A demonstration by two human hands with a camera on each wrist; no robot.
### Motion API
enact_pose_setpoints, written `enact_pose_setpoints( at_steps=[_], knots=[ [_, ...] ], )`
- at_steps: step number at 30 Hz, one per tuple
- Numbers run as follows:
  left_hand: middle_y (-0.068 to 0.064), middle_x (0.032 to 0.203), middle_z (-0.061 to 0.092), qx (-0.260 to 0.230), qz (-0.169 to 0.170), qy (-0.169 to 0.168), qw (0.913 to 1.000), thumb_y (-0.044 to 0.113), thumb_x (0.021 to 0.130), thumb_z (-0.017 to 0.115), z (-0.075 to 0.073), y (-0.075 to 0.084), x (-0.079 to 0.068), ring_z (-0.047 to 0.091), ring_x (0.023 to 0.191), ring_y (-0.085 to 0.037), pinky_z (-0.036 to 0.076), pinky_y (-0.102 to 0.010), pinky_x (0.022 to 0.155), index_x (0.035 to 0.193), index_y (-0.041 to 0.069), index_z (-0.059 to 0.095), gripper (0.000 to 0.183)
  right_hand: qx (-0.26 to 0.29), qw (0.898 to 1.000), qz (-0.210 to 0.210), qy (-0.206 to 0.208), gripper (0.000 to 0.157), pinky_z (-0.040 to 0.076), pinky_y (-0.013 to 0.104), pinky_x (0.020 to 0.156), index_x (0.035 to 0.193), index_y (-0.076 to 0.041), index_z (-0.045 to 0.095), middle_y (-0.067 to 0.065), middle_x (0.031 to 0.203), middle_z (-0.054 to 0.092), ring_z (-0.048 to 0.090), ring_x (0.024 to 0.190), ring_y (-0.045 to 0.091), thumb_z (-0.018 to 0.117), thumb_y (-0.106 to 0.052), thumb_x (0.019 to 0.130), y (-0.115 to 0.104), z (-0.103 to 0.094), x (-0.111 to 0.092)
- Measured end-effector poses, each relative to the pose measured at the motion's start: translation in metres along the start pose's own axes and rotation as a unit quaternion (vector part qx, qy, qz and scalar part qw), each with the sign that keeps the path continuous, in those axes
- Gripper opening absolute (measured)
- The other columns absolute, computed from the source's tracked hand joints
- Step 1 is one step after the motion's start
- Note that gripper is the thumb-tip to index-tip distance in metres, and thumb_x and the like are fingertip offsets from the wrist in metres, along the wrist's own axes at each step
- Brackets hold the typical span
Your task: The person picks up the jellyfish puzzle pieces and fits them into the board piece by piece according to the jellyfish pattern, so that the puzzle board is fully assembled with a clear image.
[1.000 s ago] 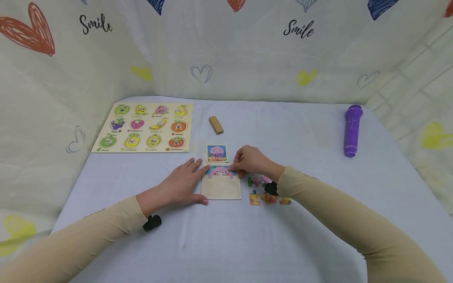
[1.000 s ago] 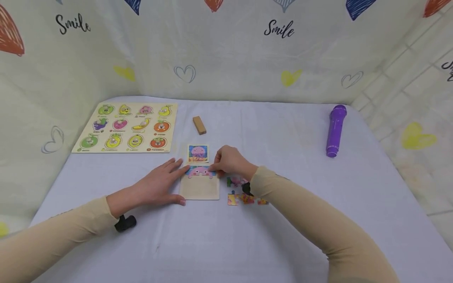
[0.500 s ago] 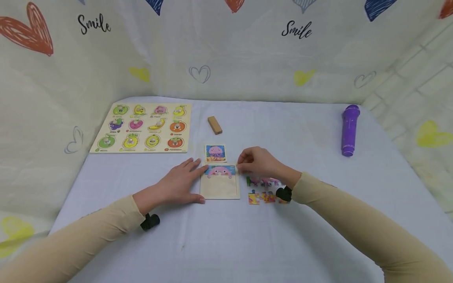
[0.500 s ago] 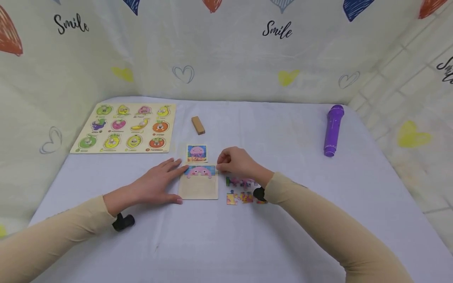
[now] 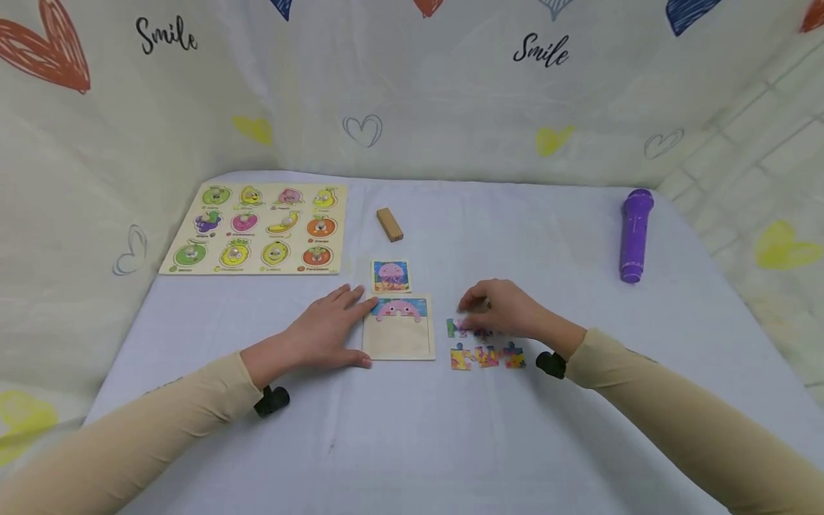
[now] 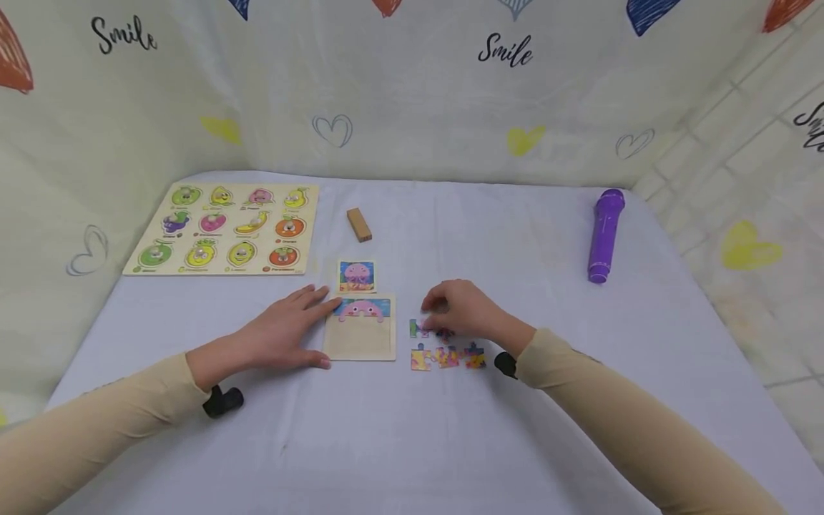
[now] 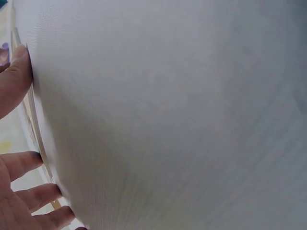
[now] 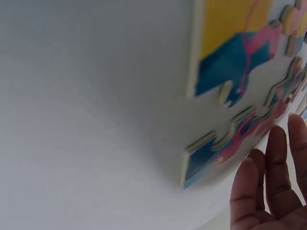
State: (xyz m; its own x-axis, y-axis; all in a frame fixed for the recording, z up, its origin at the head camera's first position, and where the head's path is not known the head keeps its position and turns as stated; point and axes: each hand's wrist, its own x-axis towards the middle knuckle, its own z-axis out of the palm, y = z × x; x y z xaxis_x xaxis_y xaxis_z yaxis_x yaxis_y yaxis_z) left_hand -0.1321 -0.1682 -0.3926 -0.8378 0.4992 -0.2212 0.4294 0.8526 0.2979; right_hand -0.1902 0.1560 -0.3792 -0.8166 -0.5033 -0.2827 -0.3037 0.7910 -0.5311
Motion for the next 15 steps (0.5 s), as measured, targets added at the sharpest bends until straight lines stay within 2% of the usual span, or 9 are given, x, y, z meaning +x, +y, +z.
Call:
enact_pose_setpoints(
  at_steps=[7, 10, 15],
  knots=[
    [-0.022, 0.165, 0.032, -0.005, -0.003, 0.001, 1.0000, 0.054, 0.081, 0.082, 0.000, 0.001, 0.000, 0.025, 0.154, -0.046, 0.031, -0.062, 0.120, 0.158, 0.010, 0.038, 0.099, -0.079, 0.996, -0.039, 0.015, 0.018, 0.049, 0.027, 0.075, 0.093, -0.015, 0.077, -0.001, 0.096, 0.068, 0.053, 0.094, 0.020, 0.087, -0.026, 0.083, -0.006, 0.011, 0.002],
    [-0.022, 0.165, 0.031, -0.006, -0.004, 0.000, 1.0000, 0.053, 0.081, 0.082, -0.001, 0.001, -0.001, 0.025, 0.154, -0.046, 0.031, -0.062, 0.120, 0.158, 0.010, 0.038, 0.099, -0.077, 0.996, -0.044, 0.024, 0.016, 0.049, 0.029, 0.076, 0.090, -0.014, 0.074, -0.001, 0.095, 0.068, 0.053, 0.096, 0.022, 0.087, -0.022, 0.083, -0.009, 0.014, -0.001],
    [-0.023, 0.165, 0.032, -0.001, 0.001, 0.002, 1.0000, 0.053, 0.081, 0.082, -0.002, 0.001, -0.001, 0.026, 0.153, -0.047, 0.032, -0.063, 0.120, 0.158, 0.009, 0.039, 0.099, -0.041, 0.998, -0.034, 0.029, 0.021, 0.049, 0.031, 0.079, 0.089, -0.015, 0.064, -0.002, 0.091, 0.066, 0.055, 0.094, 0.021, 0.085, -0.015, 0.084, -0.015, 0.017, -0.008]
  ],
)
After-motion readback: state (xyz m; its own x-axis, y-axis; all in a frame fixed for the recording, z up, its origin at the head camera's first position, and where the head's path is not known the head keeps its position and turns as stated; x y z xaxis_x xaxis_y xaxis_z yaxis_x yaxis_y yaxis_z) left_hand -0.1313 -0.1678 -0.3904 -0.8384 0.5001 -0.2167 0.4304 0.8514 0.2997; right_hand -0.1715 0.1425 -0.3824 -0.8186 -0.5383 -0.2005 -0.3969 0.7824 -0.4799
